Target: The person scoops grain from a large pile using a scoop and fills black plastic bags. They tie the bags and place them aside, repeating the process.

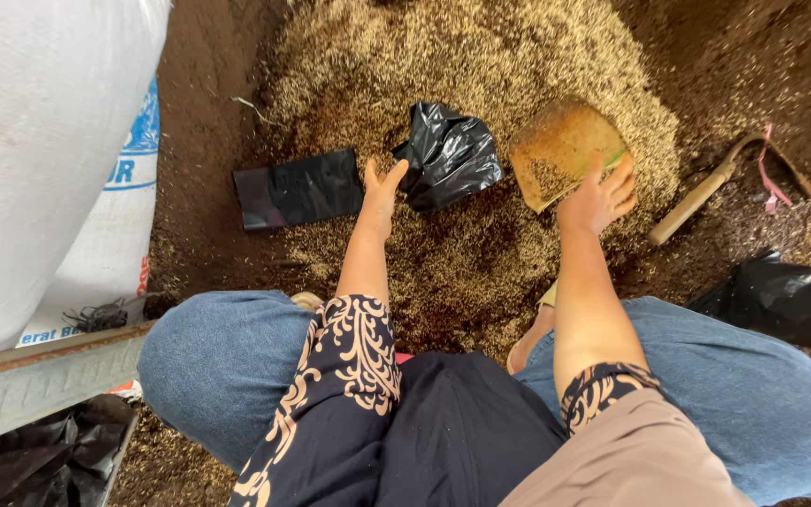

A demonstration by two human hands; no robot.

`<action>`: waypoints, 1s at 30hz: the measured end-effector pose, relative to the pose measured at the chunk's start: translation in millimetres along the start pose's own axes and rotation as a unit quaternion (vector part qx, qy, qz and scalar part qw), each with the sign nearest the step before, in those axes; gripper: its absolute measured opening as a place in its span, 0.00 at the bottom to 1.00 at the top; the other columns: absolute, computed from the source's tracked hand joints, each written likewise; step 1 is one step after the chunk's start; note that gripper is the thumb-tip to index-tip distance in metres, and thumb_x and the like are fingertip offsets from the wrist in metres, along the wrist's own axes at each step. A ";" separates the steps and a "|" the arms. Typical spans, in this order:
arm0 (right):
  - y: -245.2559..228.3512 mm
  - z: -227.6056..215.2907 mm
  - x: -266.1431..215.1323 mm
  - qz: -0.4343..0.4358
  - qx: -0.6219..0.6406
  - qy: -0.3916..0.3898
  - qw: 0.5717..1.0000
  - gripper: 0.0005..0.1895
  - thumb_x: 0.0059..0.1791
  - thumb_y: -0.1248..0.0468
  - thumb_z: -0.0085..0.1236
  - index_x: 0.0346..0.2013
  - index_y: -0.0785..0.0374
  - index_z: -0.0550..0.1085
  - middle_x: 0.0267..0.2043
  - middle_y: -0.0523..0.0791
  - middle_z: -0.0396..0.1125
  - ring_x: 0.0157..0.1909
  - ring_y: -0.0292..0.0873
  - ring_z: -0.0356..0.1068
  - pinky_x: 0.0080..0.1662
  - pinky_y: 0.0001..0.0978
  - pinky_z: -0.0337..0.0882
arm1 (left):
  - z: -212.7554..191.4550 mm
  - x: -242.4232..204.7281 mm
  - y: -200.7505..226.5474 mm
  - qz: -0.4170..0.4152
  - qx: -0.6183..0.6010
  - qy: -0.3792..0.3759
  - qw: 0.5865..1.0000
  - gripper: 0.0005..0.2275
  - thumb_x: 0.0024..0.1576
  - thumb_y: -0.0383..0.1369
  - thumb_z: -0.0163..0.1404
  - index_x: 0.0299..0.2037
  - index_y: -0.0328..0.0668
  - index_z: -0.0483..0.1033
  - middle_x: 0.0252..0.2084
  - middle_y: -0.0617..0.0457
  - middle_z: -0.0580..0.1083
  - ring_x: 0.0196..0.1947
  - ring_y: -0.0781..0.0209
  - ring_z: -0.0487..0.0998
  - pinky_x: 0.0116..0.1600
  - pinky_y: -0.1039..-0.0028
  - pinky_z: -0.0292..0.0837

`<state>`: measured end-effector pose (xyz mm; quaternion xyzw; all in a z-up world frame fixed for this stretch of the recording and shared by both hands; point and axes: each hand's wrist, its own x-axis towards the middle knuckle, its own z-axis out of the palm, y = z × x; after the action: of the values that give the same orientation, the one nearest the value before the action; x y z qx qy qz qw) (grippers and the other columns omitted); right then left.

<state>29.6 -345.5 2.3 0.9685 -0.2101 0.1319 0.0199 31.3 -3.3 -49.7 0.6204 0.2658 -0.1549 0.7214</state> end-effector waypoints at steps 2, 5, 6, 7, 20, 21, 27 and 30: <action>0.7 11.7 -2.9 -0.108 -0.091 0.000 0.990 0.44 0.29 0.81 0.50 0.58 0.49 0.71 0.73 0.57 0.49 0.73 0.68 0.51 0.68 0.63 0.46 | 4.0 4.8 -7.7 0.013 -0.022 0.012 1.000 0.50 0.50 0.56 0.55 0.77 0.54 0.34 0.77 0.40 0.46 0.76 0.43 0.48 0.72 0.44 0.44; -9.5 11.4 9.3 -0.159 -0.169 -0.152 0.961 0.26 0.41 0.72 0.57 0.54 0.54 0.76 0.70 0.51 0.57 0.70 0.62 0.55 0.68 0.58 0.53 | 4.7 7.3 -14.9 0.014 -0.028 0.026 0.999 0.48 0.51 0.56 0.54 0.76 0.50 0.38 0.76 0.39 0.49 0.75 0.42 0.50 0.72 0.44 0.46; -12.2 5.4 19.4 -0.165 -0.171 -0.189 0.953 0.20 0.48 0.67 0.58 0.55 0.60 0.77 0.64 0.53 0.64 0.66 0.58 0.61 0.66 0.53 0.59 | 5.2 6.8 -16.8 0.011 -0.028 0.029 0.999 0.47 0.51 0.56 0.53 0.76 0.50 0.40 0.76 0.39 0.50 0.75 0.42 0.51 0.72 0.44 0.47; -17.4 -1.7 27.8 -0.171 -0.173 -0.226 0.943 0.17 0.54 0.61 0.60 0.55 0.66 0.79 0.58 0.54 0.71 0.61 0.54 0.67 0.63 0.48 0.65 | 4.1 6.4 -17.9 0.010 -0.035 0.033 0.999 0.47 0.51 0.56 0.53 0.76 0.49 0.41 0.76 0.39 0.49 0.75 0.41 0.51 0.72 0.44 0.47; -60.5 -86.4 5.5 -0.332 -0.011 -0.651 0.683 0.36 0.46 0.52 0.60 0.65 0.64 0.67 0.64 0.53 0.67 0.64 0.52 0.68 0.62 0.46 0.70 | -26.9 19.2 -71.9 -0.073 0.084 0.066 0.992 0.20 0.54 0.35 0.51 0.57 0.39 0.69 0.53 0.43 0.70 0.51 0.50 0.68 0.49 0.52 0.62; -61.0 -74.9 -11.2 -0.323 0.028 -0.687 0.650 0.35 0.45 0.53 0.58 0.63 0.66 0.68 0.64 0.53 0.68 0.64 0.51 0.68 0.62 0.45 0.69 | -28.1 16.7 -71.6 -0.087 0.116 0.037 0.989 0.19 0.54 0.35 0.51 0.55 0.38 0.71 0.52 0.43 0.71 0.50 0.51 0.70 0.47 0.54 0.63; -88.2 8.4 -128.1 -0.379 0.064 -0.675 0.629 0.32 0.43 0.53 0.59 0.60 0.62 0.72 0.60 0.52 0.70 0.61 0.52 0.71 0.59 0.45 0.70 | -26.9 -47.6 -50.5 -0.038 0.317 -0.225 0.920 0.22 0.51 0.37 0.56 0.57 0.41 0.74 0.58 0.45 0.71 0.55 0.53 0.70 0.50 0.60 0.64; -90.0 22.2 -149.8 -0.374 0.127 -0.599 0.696 0.34 0.42 0.46 0.60 0.61 0.54 0.73 0.60 0.51 0.71 0.60 0.54 0.70 0.59 0.46 0.68 | -9.3 -85.4 -33.7 -0.024 0.496 -0.322 0.806 0.43 0.46 0.47 0.62 0.73 0.51 0.55 0.74 0.48 0.56 0.72 0.48 0.58 0.69 0.56 0.57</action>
<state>-59.3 -205.5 -57.1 0.8344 0.2210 -0.4697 -0.1854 -58.4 -9.5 -28.7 0.8015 -0.0798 -0.4742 0.3555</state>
